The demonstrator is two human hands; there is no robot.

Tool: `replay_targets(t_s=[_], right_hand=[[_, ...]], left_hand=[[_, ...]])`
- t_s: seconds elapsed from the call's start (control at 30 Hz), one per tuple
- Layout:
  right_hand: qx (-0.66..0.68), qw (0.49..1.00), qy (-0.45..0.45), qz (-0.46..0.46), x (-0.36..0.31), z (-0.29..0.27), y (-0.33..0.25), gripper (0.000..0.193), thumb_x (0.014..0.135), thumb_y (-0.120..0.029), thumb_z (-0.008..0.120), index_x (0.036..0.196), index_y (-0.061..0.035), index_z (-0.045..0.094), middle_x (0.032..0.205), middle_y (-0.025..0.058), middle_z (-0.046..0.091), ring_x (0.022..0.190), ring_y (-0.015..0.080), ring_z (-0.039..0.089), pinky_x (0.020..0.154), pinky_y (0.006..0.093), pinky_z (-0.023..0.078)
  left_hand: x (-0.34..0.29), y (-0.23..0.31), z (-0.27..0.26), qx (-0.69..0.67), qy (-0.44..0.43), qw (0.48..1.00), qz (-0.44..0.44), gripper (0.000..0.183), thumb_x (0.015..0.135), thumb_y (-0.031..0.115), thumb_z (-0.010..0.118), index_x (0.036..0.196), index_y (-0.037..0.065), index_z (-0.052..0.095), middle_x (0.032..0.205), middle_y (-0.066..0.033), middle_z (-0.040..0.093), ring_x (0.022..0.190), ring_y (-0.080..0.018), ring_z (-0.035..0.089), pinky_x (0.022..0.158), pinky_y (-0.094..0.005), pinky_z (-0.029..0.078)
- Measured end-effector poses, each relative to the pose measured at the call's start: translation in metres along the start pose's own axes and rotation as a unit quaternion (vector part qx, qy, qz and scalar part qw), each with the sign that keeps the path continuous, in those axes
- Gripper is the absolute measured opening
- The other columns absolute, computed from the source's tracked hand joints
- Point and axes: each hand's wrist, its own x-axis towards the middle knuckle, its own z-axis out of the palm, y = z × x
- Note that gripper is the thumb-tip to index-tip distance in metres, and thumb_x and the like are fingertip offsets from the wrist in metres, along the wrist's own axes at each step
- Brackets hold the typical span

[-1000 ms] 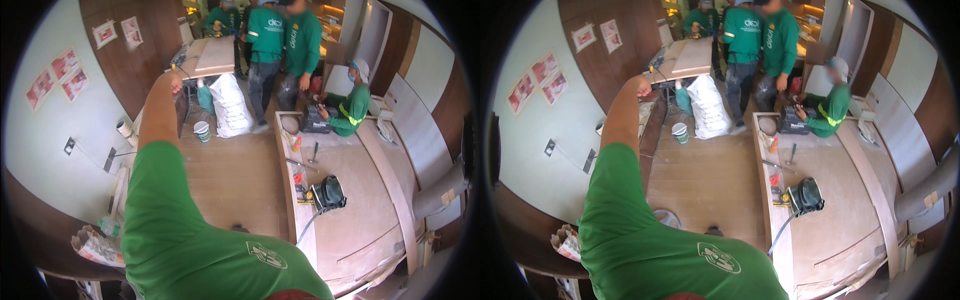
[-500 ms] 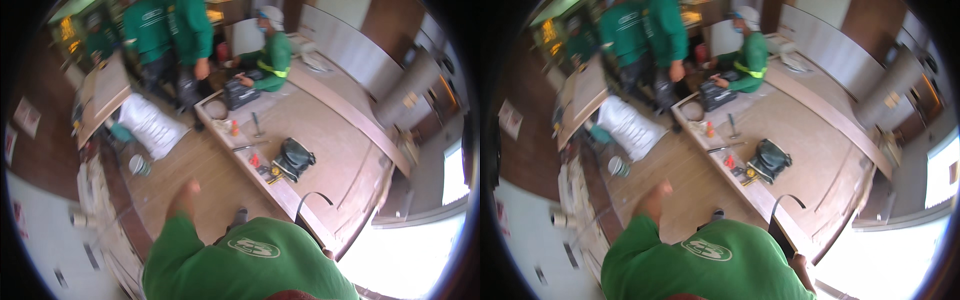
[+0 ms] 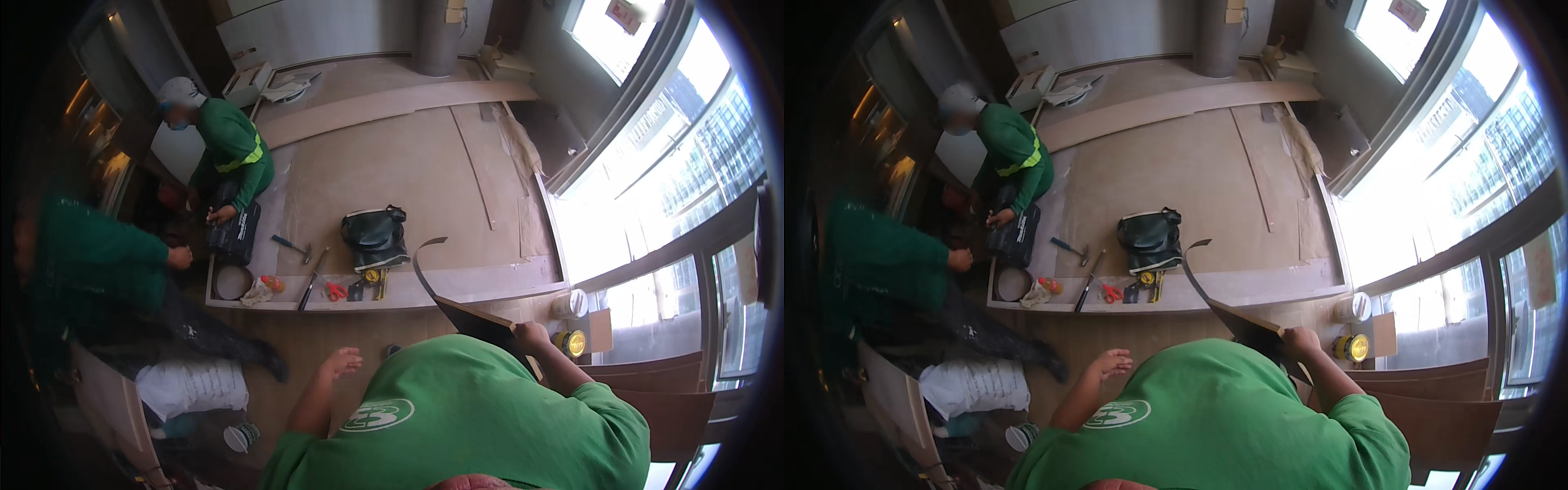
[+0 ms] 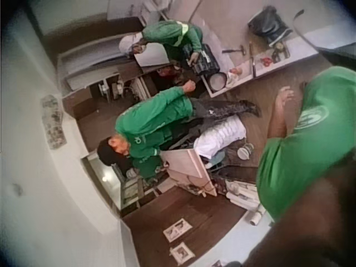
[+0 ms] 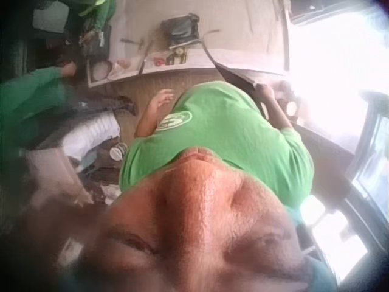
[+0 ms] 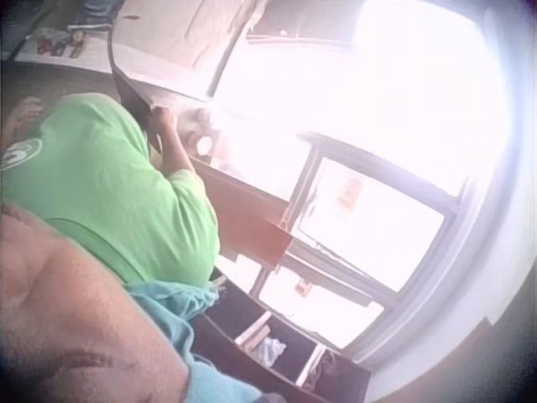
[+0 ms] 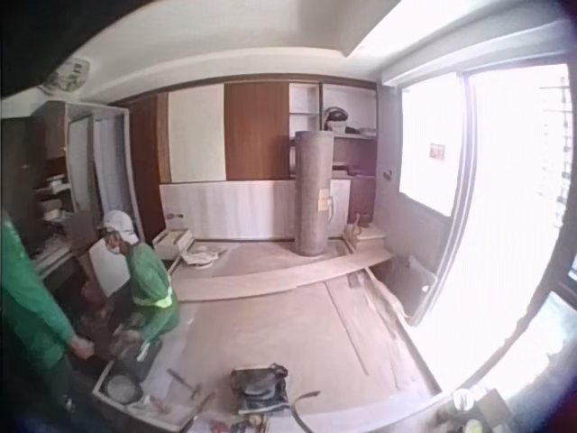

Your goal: The person applies a black edge banding strip to the edge of a wooden board. They repeatedly bend the board to test the fit, peel the backing from the strip, and attempt to adhere it to the edge. The person also handles a small wooden stick and a roll of tape during the process.

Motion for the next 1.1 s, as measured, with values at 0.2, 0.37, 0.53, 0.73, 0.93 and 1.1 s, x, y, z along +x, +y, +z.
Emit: replay_targets(t_s=[0.2,0.37,0.53,0.73,0.93,1.1], right_hand=[[0.057,0.995,0.081,-0.028,-0.026,-0.041,-0.046,0.040,0.085,-0.046,0.062,0.096,-0.0086,0.073,0.096,0.0179,0.071,0.094,0.0377,0.068,0.081,0.0478,0.054],[0.104,0.978,0.161,-0.085,-0.025,-0.079,-0.054,0.043,0.084,-0.048,0.066,0.094,-0.0063,0.071,0.092,0.0198,0.070,0.091,0.0395,0.067,0.079,0.0485,0.053],[0.171,0.973,0.131,-0.086,-0.016,-0.143,-0.080,0.042,0.083,-0.045,0.070,0.094,-0.0041,0.069,0.090,0.0198,0.068,0.087,0.0404,0.066,0.077,0.0487,0.052],[0.241,0.891,0.261,-0.284,0.032,-0.196,-0.086,0.025,0.083,-0.021,0.077,0.081,-0.0017,0.061,0.072,0.0147,0.059,0.066,0.0356,0.061,0.059,0.0427,0.046],[0.268,0.789,0.305,-0.461,0.087,-0.263,-0.090,0.035,0.078,-0.010,0.081,0.068,-0.0022,0.048,0.062,0.0105,0.048,0.053,0.0278,0.049,0.049,0.0389,0.038],[0.270,0.751,0.306,-0.518,0.086,-0.303,-0.105,0.036,0.076,-0.005,0.081,0.067,-0.0030,0.046,0.061,0.0104,0.046,0.052,0.0282,0.048,0.048,0.0387,0.036]], left_hand=[[0.044,-0.002,-0.039,0.170,0.182,0.968,0.039,0.032,0.091,0.012,0.069,0.121,0.001,0.065,0.101,-0.0113,0.073,0.084,-0.0197,0.071,0.069,-0.0319,0.057],[0.024,0.008,0.044,0.224,0.182,0.957,-0.003,0.029,0.091,0.021,0.071,0.116,0.006,0.072,0.105,-0.0128,0.073,0.087,-0.0216,0.071,0.070,-0.0340,0.058],[0.020,-0.015,0.084,0.332,0.035,0.935,0.120,0.031,0.094,0.030,0.067,0.115,0.007,0.072,0.107,-0.0129,0.072,0.093,-0.0215,0.070,0.080,-0.0348,0.056],[0.019,0.087,0.103,-0.080,-0.003,0.984,0.161,0.025,0.095,0.021,0.063,0.111,0.003,0.072,0.105,-0.0107,0.073,0.091,-0.0163,0.069,0.082,-0.0332,0.055],[-0.041,0.260,0.100,0.001,0.372,0.878,0.302,0.034,0.095,0.034,0.069,0.086,0.001,0.072,0.081,-0.0060,0.073,0.077,-0.0117,0.065,0.070,-0.0285,0.050],[-0.031,0.328,0.091,-0.051,0.377,0.817,0.434,0.033,0.096,0.030,0.068,0.107,0.000,0.071,0.091,-0.0055,0.072,0.077,-0.0110,0.064,0.068,-0.0259,0.049]])
